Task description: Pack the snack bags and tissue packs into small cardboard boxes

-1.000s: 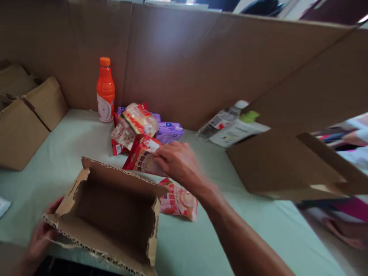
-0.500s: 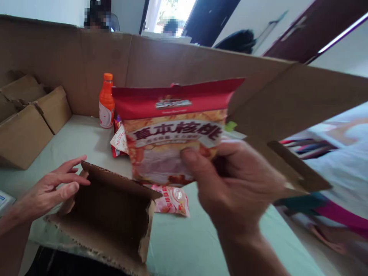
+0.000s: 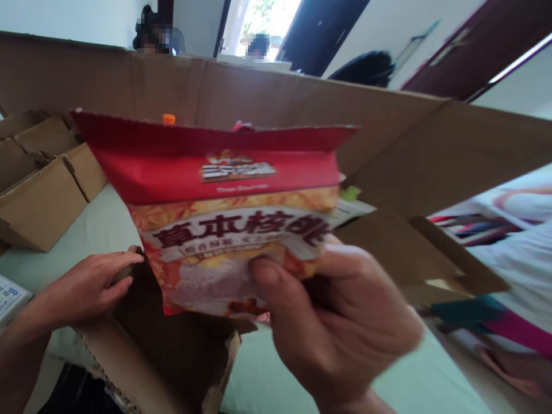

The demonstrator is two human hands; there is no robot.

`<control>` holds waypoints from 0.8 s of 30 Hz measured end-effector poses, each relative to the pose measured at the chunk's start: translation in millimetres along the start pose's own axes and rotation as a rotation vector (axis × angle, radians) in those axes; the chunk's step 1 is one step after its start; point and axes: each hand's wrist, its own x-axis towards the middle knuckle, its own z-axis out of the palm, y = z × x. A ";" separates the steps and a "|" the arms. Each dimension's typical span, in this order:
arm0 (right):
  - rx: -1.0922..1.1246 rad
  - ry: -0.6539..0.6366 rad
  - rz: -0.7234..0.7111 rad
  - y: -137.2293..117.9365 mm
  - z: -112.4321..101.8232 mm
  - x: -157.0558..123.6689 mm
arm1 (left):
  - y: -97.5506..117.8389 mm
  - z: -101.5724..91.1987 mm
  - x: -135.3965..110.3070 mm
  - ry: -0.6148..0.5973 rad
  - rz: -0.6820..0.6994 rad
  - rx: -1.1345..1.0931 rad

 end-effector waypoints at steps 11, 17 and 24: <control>-0.506 -1.180 -0.430 11.1 26.3 -34.4 | -3.8 -2.8 -6.5 0.000 -0.125 -0.060; -0.628 -1.716 -0.398 0.9 70.9 -23.5 | 10.4 5.8 -6.8 0.009 -0.177 -0.025; -0.359 -1.417 -0.485 12.9 51.3 -1.1 | -3.7 11.0 -14.5 0.063 -0.119 -0.040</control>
